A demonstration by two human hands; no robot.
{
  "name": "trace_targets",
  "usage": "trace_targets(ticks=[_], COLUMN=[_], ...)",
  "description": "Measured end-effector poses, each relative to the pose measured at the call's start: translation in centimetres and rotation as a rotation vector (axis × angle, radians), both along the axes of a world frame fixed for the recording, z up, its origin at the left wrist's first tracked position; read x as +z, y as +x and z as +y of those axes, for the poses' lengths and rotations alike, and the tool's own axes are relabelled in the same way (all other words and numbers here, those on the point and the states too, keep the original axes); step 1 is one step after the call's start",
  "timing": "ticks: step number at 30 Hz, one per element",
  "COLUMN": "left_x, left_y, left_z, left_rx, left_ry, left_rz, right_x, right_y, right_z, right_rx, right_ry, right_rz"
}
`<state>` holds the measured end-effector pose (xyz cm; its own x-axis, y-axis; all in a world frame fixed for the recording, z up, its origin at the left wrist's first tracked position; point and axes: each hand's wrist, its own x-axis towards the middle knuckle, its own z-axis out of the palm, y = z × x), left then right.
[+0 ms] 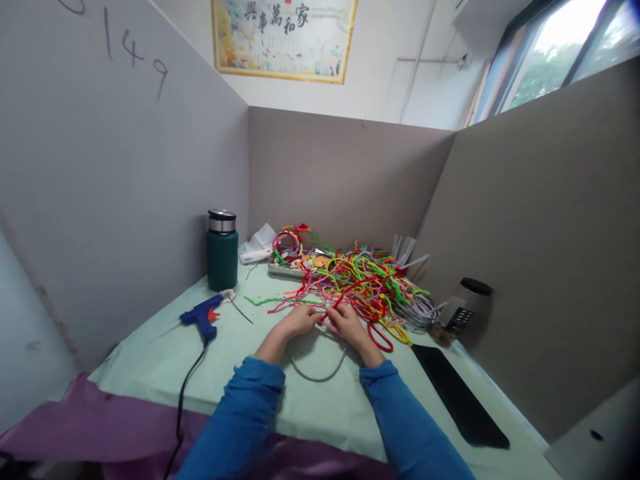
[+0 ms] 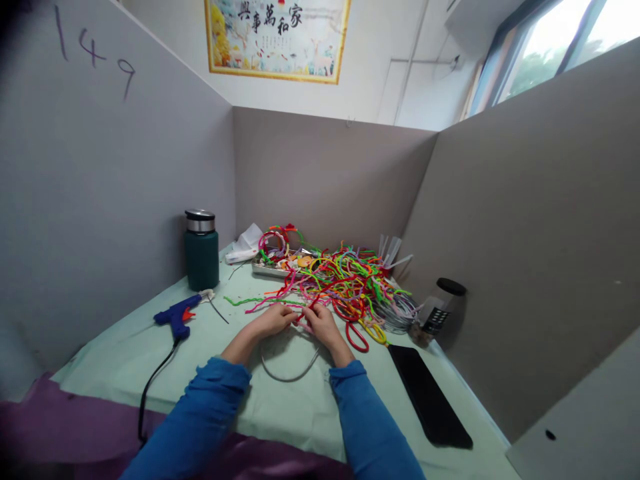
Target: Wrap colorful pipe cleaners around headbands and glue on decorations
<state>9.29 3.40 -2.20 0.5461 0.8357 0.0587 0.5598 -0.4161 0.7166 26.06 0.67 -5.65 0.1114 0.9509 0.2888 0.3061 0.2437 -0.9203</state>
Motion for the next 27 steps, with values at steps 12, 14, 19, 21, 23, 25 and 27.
trace_targets(ticks=[12,14,19,21,23,25,27], left_x=[-0.5,-0.4,0.0,0.0,-0.2,-0.3,-0.3], left_y=[-0.2,-0.2,-0.3,-0.3,-0.3,-0.3,-0.3], left_z=[0.2,0.1,-0.1,-0.1,0.1,0.2,0.2], left_rx=[-0.095,-0.100,-0.100,-0.095,-0.092,-0.086,-0.091], left_ry=[-0.049,-0.052,0.004,0.000,-0.014,-0.018,-0.016], left_rz=[-0.141,-0.148,-0.154,-0.146,-0.134,-0.125,-0.130], right_x=[0.2,0.4,0.9,1.0,1.0,1.1,1.2], right_y=[0.1,0.1,0.0,0.0,0.0,0.0,0.0], right_z=[-0.1,-0.2,-0.7,-0.8,-0.9,-0.9,-1.0], right_rx=[0.034,0.038,0.062,0.074,0.081,0.085,0.091], right_ry=[0.022,0.031,0.000,-0.013,-0.027,-0.037,-0.044], right_rz=[0.001,-0.001,0.026,0.047,0.059,0.065,0.079])
